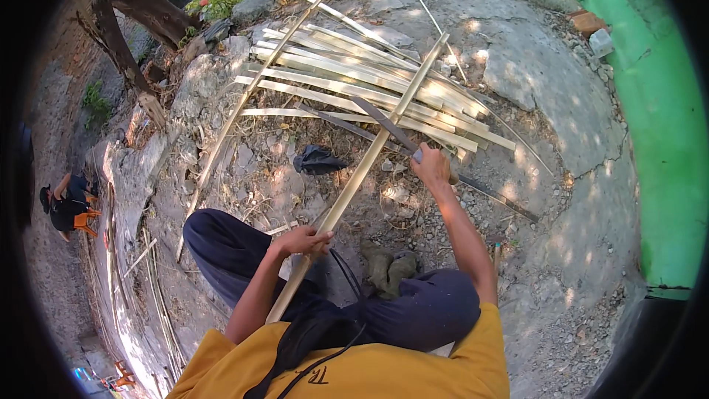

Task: The person shaves a long bamboo pole with a machete and then organizes thin bamboo strips on the ground.

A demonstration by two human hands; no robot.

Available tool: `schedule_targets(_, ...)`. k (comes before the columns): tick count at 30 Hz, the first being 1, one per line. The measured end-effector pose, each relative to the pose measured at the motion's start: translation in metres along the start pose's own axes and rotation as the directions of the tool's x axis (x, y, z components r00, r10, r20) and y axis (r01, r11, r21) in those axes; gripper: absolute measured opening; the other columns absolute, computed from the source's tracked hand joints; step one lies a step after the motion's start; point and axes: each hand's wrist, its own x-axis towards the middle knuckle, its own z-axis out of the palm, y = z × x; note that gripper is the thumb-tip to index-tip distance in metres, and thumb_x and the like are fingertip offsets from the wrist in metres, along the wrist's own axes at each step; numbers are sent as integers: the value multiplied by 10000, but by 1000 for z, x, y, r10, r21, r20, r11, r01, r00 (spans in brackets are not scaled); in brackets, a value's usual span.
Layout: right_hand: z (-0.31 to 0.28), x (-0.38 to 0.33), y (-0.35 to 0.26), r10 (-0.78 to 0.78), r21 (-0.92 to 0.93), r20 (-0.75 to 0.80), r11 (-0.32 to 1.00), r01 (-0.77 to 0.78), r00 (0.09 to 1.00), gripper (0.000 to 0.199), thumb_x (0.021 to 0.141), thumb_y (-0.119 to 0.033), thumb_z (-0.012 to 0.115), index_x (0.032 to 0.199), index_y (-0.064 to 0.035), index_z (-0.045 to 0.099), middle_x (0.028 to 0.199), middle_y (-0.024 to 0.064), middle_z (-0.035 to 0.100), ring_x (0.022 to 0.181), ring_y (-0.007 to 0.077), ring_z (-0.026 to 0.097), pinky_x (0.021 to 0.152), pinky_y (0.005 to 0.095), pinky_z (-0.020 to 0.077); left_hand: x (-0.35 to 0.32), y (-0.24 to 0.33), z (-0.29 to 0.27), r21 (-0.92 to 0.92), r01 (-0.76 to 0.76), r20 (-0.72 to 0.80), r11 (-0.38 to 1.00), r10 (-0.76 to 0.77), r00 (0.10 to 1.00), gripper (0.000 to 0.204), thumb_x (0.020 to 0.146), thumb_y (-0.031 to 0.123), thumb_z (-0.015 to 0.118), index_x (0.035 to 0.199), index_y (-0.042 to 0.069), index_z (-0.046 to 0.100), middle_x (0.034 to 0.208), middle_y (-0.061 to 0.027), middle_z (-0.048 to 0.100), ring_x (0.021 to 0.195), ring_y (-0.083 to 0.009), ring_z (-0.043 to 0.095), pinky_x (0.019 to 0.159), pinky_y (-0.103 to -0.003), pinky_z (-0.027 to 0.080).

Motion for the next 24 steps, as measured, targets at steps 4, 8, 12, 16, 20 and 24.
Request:
schedule_targets(4, -2, 0, 9, -11, 48, -20, 999, 12, 1000, 374, 786, -279, 785, 1067, -65, 664, 827, 227, 713, 794, 420, 706, 700, 520, 560, -11, 0, 10, -603, 124, 336, 788, 111, 935, 359, 1062, 371, 510, 1166, 49, 629, 700, 38, 480, 613, -110, 596, 541, -260, 456)
schedule_targets(8, -12, -7, 1, -39, 44, -28, 998, 40, 999, 341, 786, -269, 780, 1024, -64, 646, 795, 221, 708, 754, 421, 700, 676, 521, 555, -23, -11, 12, -573, 52, 156, 818, 47, 987, 288, 1051, 307, 503, 1162, 64, 610, 728, -10, 530, 630, -164, 577, 541, -336, 434)
schedule_targets(12, -22, -25, -7, -93, 76, 4, 993, 93, 996, 315, 790, -259, 769, 1002, -82, 618, 779, 200, 700, 731, 415, 690, 657, 512, 549, -43, 9, 26, 95, -218, -442, 971, 237, 865, 341, 968, 254, 523, 1167, -21, 555, 821, -192, 589, 760, -343, 602, 723, -440, 471)
schedule_targets(16, -29, -69, -30, -226, 172, 70, 962, 211, 972, 299, 782, -259, 775, 941, -101, 578, 762, 159, 686, 720, 389, 690, 629, 500, 537, -54, 42, 11, 70, -270, -259, 960, 279, 925, 364, 1022, 269, 492, 1253, -8, 539, 852, -147, 566, 783, -248, 549, 733, -396, 452)
schedule_targets(20, -34, -114, -62, -336, 243, 132, 923, 298, 932, 309, 772, -258, 781, 953, -114, 576, 801, 136, 685, 725, 389, 685, 623, 498, 532, -47, 47, 15, 219, -302, -369, 928, 365, 855, 396, 1043, 282, 479, 1301, -17, 513, 845, -127, 573, 771, -210, 579, 695, -374, 476)
schedule_targets(24, -27, -139, -70, -415, 347, 122, 869, 353, 901, 328, 759, -257, 782, 957, -103, 570, 849, 130, 683, 746, 384, 682, 644, 485, 535, -59, 61, 21, -110, -190, -295, 976, 150, 944, 413, 1056, 339, 488, 1278, -7, 530, 841, -85, 589, 697, -171, 626, 615, -328, 527)
